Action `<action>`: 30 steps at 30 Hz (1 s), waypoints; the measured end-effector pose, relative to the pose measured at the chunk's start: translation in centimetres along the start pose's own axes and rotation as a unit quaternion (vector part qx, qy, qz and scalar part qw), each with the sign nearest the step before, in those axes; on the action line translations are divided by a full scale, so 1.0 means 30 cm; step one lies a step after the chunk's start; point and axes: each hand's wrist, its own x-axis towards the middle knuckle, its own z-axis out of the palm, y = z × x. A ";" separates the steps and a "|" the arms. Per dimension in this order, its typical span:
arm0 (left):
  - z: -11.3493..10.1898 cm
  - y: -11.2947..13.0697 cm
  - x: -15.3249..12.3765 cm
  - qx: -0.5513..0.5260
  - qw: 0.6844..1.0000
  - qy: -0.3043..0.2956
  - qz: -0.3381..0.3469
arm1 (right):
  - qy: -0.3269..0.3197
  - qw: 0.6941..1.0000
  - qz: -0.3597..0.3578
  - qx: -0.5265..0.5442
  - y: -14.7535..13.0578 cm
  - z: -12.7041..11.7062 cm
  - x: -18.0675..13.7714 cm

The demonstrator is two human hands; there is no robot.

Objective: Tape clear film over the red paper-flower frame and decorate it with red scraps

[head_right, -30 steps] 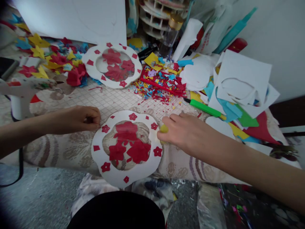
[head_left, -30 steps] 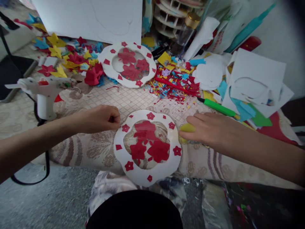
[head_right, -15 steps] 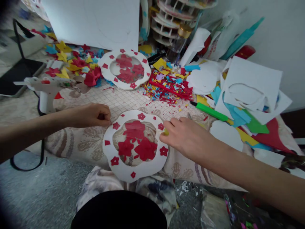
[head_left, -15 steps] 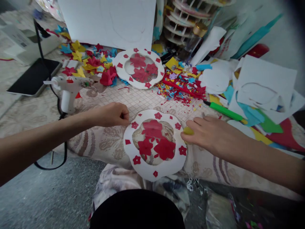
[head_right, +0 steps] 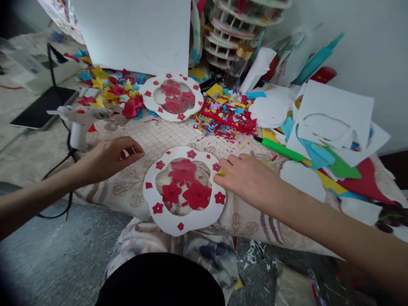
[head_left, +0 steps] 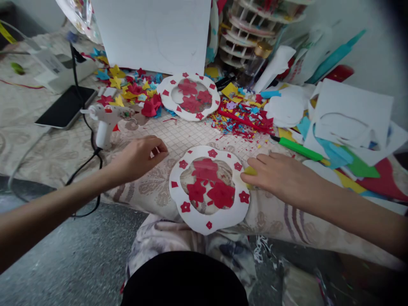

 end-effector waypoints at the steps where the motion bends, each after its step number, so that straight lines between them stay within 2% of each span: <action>1: 0.011 0.015 -0.027 0.006 0.999 0.041 0.026 | 0.001 1.000 0.001 -0.001 -0.001 0.000 0.000; 2: 0.024 0.031 -0.052 0.006 0.996 0.065 0.062 | 0.003 1.000 0.002 -0.002 -0.002 0.000 0.001; 4: 0.059 0.057 -0.094 0.013 0.987 0.056 0.147 | 0.006 1.000 0.003 -0.006 -0.005 0.001 0.001; 6: 0.095 0.069 -0.120 0.046 0.976 0.003 0.212 | 0.005 1.000 0.002 -0.010 -0.008 0.000 0.000; 8: 0.126 0.065 -0.133 0.083 0.967 -0.043 0.239 | 0.001 1.000 0.001 -0.013 -0.011 0.000 -0.001; 13: 0.153 0.027 -0.147 0.126 0.963 -0.064 0.228 | 0.002 1.000 0.006 -0.026 -0.010 -0.001 -0.006; 21: 0.142 0.000 -0.162 0.124 0.963 -0.076 0.229 | -0.005 1.000 0.015 -0.026 -0.004 -0.003 -0.016; 30: 0.128 -0.007 -0.165 0.126 0.968 -0.082 0.201 | 0.026 0.999 0.025 -0.033 -0.003 0.009 -0.030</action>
